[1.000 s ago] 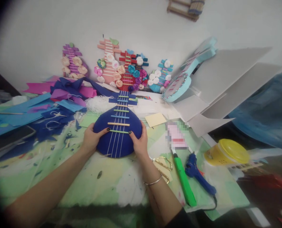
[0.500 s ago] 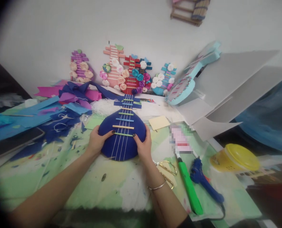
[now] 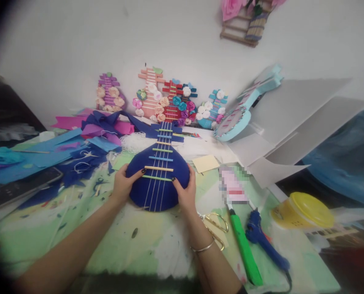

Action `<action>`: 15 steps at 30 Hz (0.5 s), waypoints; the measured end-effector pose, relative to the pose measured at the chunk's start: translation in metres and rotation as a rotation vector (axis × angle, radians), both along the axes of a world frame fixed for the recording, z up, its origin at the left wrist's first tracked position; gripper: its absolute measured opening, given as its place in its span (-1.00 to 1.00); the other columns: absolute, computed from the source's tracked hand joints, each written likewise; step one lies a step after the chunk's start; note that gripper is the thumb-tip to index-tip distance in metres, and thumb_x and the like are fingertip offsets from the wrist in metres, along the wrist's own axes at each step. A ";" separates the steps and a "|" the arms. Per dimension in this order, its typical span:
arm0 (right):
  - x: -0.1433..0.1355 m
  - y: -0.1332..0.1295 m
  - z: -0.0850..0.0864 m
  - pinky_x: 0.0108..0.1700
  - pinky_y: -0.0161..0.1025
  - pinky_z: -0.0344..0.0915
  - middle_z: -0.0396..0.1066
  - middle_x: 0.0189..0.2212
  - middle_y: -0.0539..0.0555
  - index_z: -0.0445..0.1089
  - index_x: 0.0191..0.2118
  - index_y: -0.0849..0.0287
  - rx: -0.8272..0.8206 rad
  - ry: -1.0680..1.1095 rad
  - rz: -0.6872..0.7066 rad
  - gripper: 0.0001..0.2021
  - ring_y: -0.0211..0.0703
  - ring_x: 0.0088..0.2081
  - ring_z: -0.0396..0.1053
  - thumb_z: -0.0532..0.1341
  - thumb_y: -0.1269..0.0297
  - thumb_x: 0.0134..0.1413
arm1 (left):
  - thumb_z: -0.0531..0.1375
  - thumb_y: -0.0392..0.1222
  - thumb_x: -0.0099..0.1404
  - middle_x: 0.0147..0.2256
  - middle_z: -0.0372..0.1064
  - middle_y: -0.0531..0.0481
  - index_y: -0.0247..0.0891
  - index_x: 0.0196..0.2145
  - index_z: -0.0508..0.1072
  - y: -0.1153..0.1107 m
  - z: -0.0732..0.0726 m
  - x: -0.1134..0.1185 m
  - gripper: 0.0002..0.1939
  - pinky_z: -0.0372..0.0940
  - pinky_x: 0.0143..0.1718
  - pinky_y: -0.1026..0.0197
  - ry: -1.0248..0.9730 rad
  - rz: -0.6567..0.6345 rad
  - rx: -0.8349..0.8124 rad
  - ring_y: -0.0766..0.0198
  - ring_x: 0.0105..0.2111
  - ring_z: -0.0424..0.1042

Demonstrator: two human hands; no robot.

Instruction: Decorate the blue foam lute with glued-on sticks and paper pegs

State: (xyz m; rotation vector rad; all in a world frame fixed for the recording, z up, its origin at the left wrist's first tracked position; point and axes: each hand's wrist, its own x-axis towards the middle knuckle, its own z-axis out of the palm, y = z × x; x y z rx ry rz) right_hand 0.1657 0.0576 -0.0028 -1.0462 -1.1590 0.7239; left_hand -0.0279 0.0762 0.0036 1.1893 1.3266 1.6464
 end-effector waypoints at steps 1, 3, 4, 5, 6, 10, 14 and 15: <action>0.000 0.000 0.001 0.10 -0.09 0.13 0.19 0.09 0.07 0.13 0.11 0.05 -0.010 0.018 -0.004 -0.45 -0.06 0.07 0.18 0.22 0.23 -0.06 | 0.33 -0.05 -0.10 -0.35 0.43 -0.05 -0.32 -0.31 0.40 0.000 0.002 -0.002 -0.59 0.30 -0.32 0.22 0.023 -0.007 -0.011 0.21 -0.36 0.40; 0.001 -0.001 0.003 0.01 -0.09 0.23 0.30 -0.01 0.08 0.18 0.08 0.06 -0.067 0.061 -0.017 -0.49 -0.05 -0.03 0.28 0.21 0.19 -0.05 | 0.34 -0.04 -0.12 -0.40 0.42 -0.02 -0.33 -0.35 0.42 0.000 0.006 -0.006 -0.60 0.29 -0.38 0.24 0.061 -0.029 -0.029 0.22 -0.40 0.39; 0.002 0.000 0.005 -0.05 -0.10 0.26 0.35 -0.07 0.08 0.20 0.05 0.08 -0.101 0.077 -0.024 -0.52 -0.05 -0.09 0.32 0.21 0.17 -0.05 | 0.34 -0.03 -0.13 -0.41 0.42 -0.01 -0.32 -0.36 0.42 0.000 0.007 -0.007 -0.60 0.29 -0.39 0.24 0.074 -0.041 -0.032 0.23 -0.42 0.39; 0.002 0.000 0.006 -0.10 -0.11 0.29 0.39 -0.14 0.07 0.23 0.01 0.09 -0.129 0.084 -0.033 -0.54 -0.05 -0.14 0.35 0.21 0.14 -0.05 | 0.34 -0.03 -0.13 -0.42 0.42 0.00 -0.32 -0.36 0.42 0.000 0.008 -0.008 -0.60 0.29 -0.40 0.25 0.084 -0.051 -0.032 0.24 -0.42 0.39; 0.002 0.000 0.007 -0.13 -0.12 0.30 0.41 -0.20 0.06 0.27 -0.03 0.11 -0.145 0.081 -0.047 -0.58 -0.06 -0.18 0.36 0.21 0.12 -0.06 | 0.34 -0.04 -0.13 -0.42 0.42 0.01 -0.32 -0.36 0.42 -0.001 0.009 -0.008 -0.61 0.29 -0.41 0.26 0.091 -0.061 -0.030 0.24 -0.42 0.39; 0.000 0.002 0.010 -0.16 -0.15 0.29 0.43 -0.26 0.03 0.35 -0.19 0.13 -0.143 0.027 -0.109 -0.67 -0.08 -0.23 0.36 0.23 0.09 -0.10 | 0.33 -0.02 -0.11 -0.44 0.40 0.01 -0.31 -0.35 0.40 -0.003 0.011 -0.006 -0.60 0.29 -0.42 0.26 0.110 -0.073 -0.025 0.24 -0.43 0.38; -0.001 0.003 0.008 -0.19 -0.16 0.29 0.44 -0.27 0.05 0.36 -0.20 0.15 -0.148 0.039 -0.113 -0.66 -0.09 -0.25 0.36 0.25 0.09 -0.12 | 0.32 0.00 -0.10 -0.42 0.41 0.01 -0.30 -0.34 0.40 -0.003 0.013 -0.005 -0.60 0.30 -0.36 0.23 0.147 -0.077 -0.012 0.21 -0.39 0.39; -0.001 0.003 0.007 -0.18 -0.15 0.29 0.44 -0.26 0.05 0.36 -0.20 0.15 -0.145 0.040 -0.108 -0.66 -0.08 -0.25 0.36 0.25 0.09 -0.13 | 0.32 0.00 -0.09 -0.41 0.41 0.00 -0.30 -0.34 0.41 -0.003 0.013 -0.004 -0.60 0.30 -0.35 0.23 0.146 -0.080 -0.008 0.21 -0.37 0.40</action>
